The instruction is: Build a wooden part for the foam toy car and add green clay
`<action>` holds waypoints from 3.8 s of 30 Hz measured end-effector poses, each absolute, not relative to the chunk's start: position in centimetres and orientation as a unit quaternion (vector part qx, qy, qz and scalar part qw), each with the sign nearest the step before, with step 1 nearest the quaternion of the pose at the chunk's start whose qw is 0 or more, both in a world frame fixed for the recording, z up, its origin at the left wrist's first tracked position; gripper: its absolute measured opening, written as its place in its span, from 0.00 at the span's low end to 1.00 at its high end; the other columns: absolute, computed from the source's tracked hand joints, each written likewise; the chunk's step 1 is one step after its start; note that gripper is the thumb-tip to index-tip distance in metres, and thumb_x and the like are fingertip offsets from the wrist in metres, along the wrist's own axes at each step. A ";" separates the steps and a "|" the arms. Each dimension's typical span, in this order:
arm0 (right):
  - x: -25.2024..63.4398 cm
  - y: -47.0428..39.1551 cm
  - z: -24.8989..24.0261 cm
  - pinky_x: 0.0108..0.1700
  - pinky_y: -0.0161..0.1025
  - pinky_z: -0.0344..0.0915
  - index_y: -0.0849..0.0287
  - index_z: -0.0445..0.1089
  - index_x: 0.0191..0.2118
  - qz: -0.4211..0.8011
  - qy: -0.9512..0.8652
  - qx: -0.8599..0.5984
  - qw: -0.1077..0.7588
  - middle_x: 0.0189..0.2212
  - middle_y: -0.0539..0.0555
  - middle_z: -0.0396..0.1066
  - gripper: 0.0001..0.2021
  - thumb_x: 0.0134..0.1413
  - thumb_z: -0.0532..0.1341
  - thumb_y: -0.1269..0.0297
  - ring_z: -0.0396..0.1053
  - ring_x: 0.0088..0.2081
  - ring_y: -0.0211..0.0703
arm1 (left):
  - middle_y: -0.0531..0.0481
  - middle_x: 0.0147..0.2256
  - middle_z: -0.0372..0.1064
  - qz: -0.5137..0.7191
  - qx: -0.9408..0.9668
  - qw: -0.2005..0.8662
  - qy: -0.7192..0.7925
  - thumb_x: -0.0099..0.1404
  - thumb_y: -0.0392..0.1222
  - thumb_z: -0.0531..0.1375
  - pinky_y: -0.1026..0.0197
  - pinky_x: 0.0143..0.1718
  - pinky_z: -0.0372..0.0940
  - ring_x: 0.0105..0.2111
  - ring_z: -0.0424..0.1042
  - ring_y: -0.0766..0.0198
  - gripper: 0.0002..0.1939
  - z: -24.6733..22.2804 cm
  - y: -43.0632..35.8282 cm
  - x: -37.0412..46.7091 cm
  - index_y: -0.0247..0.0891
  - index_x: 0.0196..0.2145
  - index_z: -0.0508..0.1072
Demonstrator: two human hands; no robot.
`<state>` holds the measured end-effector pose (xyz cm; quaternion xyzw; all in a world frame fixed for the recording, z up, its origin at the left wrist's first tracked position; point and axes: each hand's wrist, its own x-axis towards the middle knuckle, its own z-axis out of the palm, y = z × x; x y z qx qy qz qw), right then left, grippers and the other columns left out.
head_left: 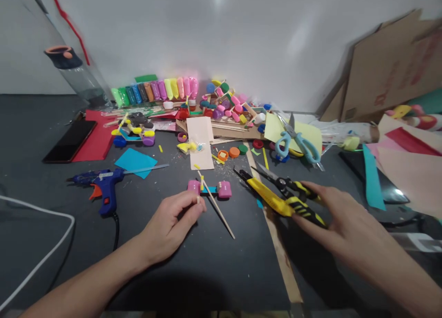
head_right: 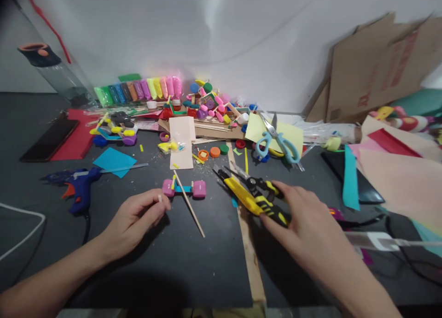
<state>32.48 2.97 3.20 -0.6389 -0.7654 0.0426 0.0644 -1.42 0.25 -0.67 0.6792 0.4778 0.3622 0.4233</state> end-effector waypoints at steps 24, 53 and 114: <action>29.1 9.6 4.1 0.45 0.47 0.70 0.59 0.77 0.42 0.114 -0.805 -0.568 0.130 0.41 0.60 0.78 0.18 0.63 0.54 0.54 0.75 0.41 0.53 | 0.56 0.23 0.62 0.295 0.698 0.466 0.456 0.74 0.44 0.51 0.67 0.29 0.57 0.25 0.63 0.70 0.16 -0.1 0.5 -1.1 0.36 0.31 0.71; 17.1 10.4 6.0 0.33 0.34 0.66 0.59 0.71 0.33 0.346 -0.811 -0.447 0.152 0.30 0.50 0.73 0.09 0.60 0.59 0.60 0.68 0.31 0.37 | 0.54 0.25 0.63 0.379 0.504 0.648 0.427 0.73 0.53 0.52 0.69 0.22 0.57 0.21 0.60 0.72 0.20 0.0 0.2 -0.9 0.35 0.42 0.75; 15.2 2.7 2.9 0.33 0.32 0.71 0.54 0.75 0.31 0.740 -0.452 -0.288 0.406 0.26 0.45 0.71 0.05 0.58 0.68 0.67 0.71 0.29 0.34 | 0.59 0.20 0.70 0.518 0.436 0.598 0.429 0.65 0.34 0.63 0.74 0.23 0.66 0.19 0.68 0.75 0.05 1.1 -0.9 -0.5 0.38 0.30 0.76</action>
